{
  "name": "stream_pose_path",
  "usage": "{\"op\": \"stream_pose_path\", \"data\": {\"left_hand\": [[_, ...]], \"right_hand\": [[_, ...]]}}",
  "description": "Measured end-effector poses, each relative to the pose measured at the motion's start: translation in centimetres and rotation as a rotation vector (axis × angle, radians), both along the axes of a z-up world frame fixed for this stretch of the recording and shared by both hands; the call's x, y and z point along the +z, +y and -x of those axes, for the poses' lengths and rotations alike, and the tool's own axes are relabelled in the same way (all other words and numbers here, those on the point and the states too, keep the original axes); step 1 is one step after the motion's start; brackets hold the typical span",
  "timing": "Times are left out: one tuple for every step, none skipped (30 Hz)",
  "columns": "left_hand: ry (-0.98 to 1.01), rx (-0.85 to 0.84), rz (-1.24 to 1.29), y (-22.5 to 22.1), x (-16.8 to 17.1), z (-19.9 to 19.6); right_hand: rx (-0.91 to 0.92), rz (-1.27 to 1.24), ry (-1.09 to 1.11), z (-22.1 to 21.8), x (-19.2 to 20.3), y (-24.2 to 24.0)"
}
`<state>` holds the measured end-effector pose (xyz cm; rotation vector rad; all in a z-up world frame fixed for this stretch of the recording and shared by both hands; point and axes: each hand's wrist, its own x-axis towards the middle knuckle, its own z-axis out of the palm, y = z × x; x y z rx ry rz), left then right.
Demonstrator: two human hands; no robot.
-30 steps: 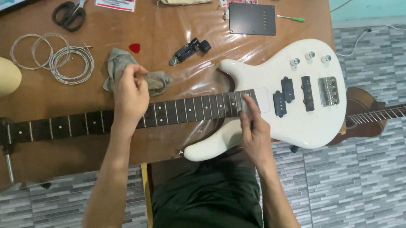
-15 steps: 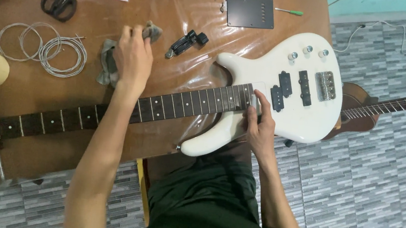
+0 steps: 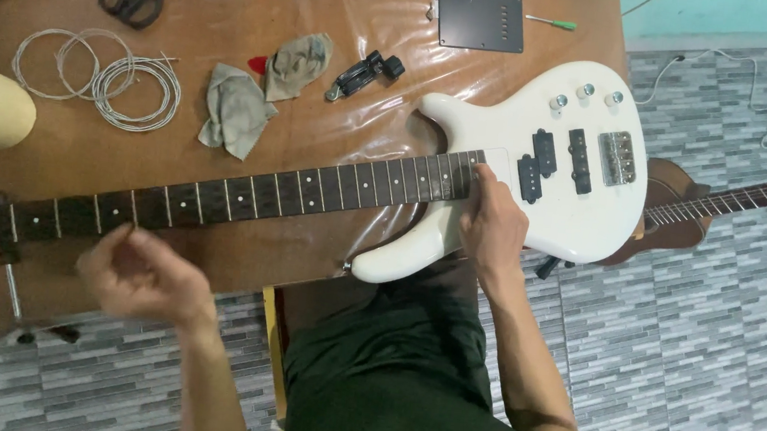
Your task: The person is cleaning the fretboard of a white bass guitar by removing the strings and wiping the wood with a cloth.
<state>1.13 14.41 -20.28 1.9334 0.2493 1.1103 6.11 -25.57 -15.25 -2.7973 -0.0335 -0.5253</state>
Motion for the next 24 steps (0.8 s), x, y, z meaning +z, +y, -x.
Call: {"op": "stream_pose_path", "data": {"left_hand": [[-0.055,0.194,0.006,1.8,-3.1,2.1],[-0.107,0.39,0.01,3.6,-6.1,4.4],[-0.107,0.393,0.012,3.1,-7.2,5.2],[0.001,0.551,0.151,2.7,-8.3,6.0],[0.11,0.706,0.292,2.3,-9.3,6.8],[0.105,0.717,0.295,1.0,-10.9,8.0],[0.224,0.66,0.233,-0.4,-12.6,9.1],[0.339,0.608,0.169,-1.6,-14.2,10.2],[0.333,0.627,0.171,-2.7,-17.5,12.4],[0.61,0.526,0.208,-4.2,-20.8,14.7],[0.884,0.415,0.246,-5.7,-24.0,16.8],[0.875,0.418,0.252,-6.6,-24.7,17.4],[0.972,0.36,0.311,-7.4,-25.4,17.8],[1.071,0.298,0.371,-8.5,-26.1,18.6],[1.065,0.3,0.38,-8.5,-25.9,17.9],[1.051,0.303,0.31,-8.7,-25.7,17.6],[1.037,0.306,0.241,-8.9,-25.5,17.2],[1.035,0.312,0.25,-9.1,-25.9,17.0],[1.087,0.44,0.113,-9.3,-26.3,16.6],[1.136,0.565,-0.032,-9.5,-26.6,16.4],[1.137,0.567,-0.026,-9.7,-26.9,16.5],[1.143,0.535,-0.009,-9.6,-27.1,16.7],[1.149,0.502,0.008,-9.6,-27.2,16.8],[1.15,0.513,0.013,-9.9,-26.7,16.7]], "right_hand": [[-0.022,0.026,-0.005,-0.1,0.4,0.2],[-0.042,0.053,-0.007,-0.1,0.8,0.4],[-0.039,0.055,-0.007,0.2,1.2,0.8],[-0.043,0.085,0.006,0.2,1.6,1.3],[-0.047,0.116,0.02,0.3,2.1,1.9],[-0.035,0.117,0.015,0.4,1.7,2.0],[-0.008,0.092,0.036,0.5,1.3,2.2],[0.025,0.064,0.057,0.4,0.7,2.5],[0.045,0.061,0.052,0.1,0.8,3.8],[0.078,0.063,0.036,0.2,0.9,4.9],[0.111,0.066,0.02,0.2,1.1,5.9],[0.117,0.068,0.011,0.1,0.6,6.4],[0.096,0.112,0.124,-0.1,0.1,7.0],[0.074,0.159,0.24,-0.1,-0.4,7.5],[0.079,0.165,0.234,0.0,0.2,8.0],[0.086,0.14,0.204,0.1,0.6,8.4],[0.093,0.115,0.175,0.2,1.1,8.9],[0.102,0.12,0.172,0.1,0.9,8.9],[0.091,0.141,0.199,0.0,0.7,8.8],[0.076,0.16,0.227,0.0,0.5,8.7],[0.08,0.163,0.227,0.0,0.4,8.9],[0.089,0.167,0.207,0.1,0.2,9.2],[0.098,0.171,0.187,0.1,0.0,9.6],[0.109,0.171,0.187,0.2,0.2,10.3]]}}
